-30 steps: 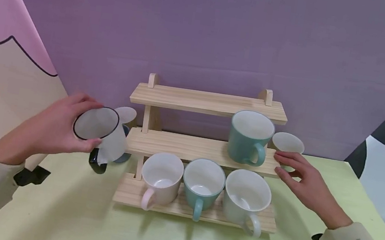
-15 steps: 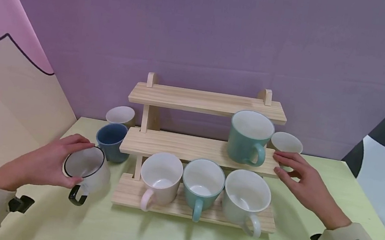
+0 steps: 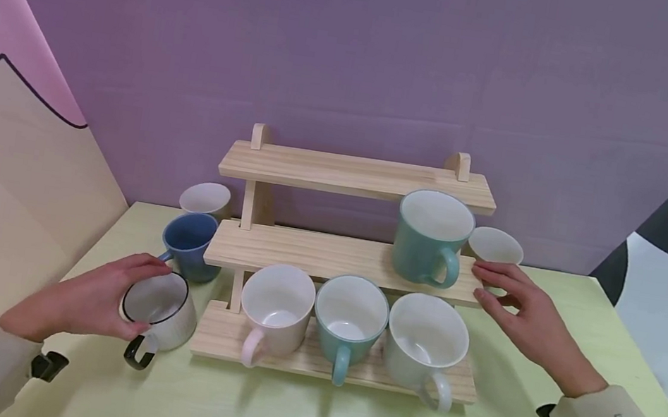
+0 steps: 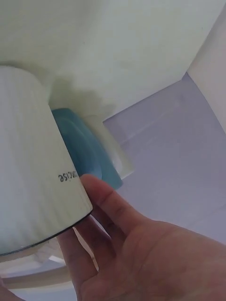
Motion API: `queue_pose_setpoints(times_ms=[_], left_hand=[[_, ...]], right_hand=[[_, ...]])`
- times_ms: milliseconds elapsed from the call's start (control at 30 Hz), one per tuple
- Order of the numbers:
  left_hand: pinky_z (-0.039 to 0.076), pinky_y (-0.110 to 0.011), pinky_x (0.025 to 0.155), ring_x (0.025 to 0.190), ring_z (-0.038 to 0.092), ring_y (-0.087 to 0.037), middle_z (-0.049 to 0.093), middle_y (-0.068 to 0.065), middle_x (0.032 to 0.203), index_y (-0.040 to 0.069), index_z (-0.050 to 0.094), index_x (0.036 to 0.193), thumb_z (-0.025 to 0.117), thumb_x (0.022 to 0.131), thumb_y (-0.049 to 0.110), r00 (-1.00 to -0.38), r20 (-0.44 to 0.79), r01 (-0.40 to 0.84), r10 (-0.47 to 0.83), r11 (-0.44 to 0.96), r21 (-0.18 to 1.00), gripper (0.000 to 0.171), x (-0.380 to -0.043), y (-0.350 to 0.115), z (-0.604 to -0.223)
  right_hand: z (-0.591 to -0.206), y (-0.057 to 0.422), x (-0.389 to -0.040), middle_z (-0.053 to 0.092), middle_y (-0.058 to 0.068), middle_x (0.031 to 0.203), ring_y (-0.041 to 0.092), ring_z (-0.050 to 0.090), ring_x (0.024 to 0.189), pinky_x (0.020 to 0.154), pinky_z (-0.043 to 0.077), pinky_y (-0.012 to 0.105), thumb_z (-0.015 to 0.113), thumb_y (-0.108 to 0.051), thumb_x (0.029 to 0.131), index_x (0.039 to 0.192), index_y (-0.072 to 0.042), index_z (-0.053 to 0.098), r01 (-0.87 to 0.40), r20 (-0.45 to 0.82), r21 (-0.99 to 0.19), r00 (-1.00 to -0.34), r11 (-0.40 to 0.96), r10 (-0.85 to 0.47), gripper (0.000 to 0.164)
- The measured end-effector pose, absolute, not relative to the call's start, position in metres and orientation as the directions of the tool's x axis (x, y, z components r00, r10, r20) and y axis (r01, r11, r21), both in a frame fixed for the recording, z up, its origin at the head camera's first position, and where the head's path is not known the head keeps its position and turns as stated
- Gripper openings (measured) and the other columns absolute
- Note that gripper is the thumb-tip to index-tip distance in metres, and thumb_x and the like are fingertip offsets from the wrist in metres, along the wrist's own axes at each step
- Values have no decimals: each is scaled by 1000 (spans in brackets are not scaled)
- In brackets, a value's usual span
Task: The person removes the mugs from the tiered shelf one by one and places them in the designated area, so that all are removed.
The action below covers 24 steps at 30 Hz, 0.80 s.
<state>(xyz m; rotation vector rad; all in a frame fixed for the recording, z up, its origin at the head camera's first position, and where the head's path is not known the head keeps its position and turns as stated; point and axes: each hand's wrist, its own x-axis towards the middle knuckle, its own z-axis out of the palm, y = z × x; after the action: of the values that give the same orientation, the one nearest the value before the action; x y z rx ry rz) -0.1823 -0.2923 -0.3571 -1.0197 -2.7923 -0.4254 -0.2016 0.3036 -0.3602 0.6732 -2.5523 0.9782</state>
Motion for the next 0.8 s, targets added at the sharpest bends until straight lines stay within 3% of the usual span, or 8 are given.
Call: queue_pose_setpoints(times_ms=[167, 400, 600, 800], left_hand=[[52, -38, 79, 104, 55, -21, 50, -7, 124, 1, 54, 124, 85, 63, 23, -753, 267, 656, 601, 717, 237, 72, -175, -294, -363], [51, -35, 76, 101, 51, -19, 44, -6, 120, 3, 50, 131, 84, 68, 43, -746, 360, 650, 561, 731, 207, 83, -176, -288, -371], [53, -34, 72, 91, 60, -19, 41, -5, 119, 3, 50, 127, 90, 61, 26, -742, 403, 650, 536, 722, 237, 81, -180, -288, -370], [53, -39, 74, 90, 62, -22, 42, -6, 118, 1, 51, 123, 88, 64, 21, -775, 400, 609, 489, 748, 265, 73, -183, -286, -369]], right_hand=[[-359, 303, -203, 51, 8, 129, -4, 50, 102, 74, 44, 9, 66, -5, 88, 127, -2, 59, -545, 456, -532, -829, 648, -323, 39], [-359, 310, -201, 53, 5, 127, -4, 51, 104, 74, 43, 7, 66, -2, 88, 124, -2, 61, -541, 482, -539, -827, 645, -291, 36], [-357, 312, -196, 53, 6, 127, -3, 52, 102, 74, 43, 7, 65, -2, 88, 124, -1, 61, -545, 487, -534, -823, 646, -291, 36], [-357, 312, -193, 53, 5, 127, -5, 51, 102, 74, 43, 7, 65, -3, 89, 124, -2, 61, -526, 476, -542, -835, 655, -276, 36]])
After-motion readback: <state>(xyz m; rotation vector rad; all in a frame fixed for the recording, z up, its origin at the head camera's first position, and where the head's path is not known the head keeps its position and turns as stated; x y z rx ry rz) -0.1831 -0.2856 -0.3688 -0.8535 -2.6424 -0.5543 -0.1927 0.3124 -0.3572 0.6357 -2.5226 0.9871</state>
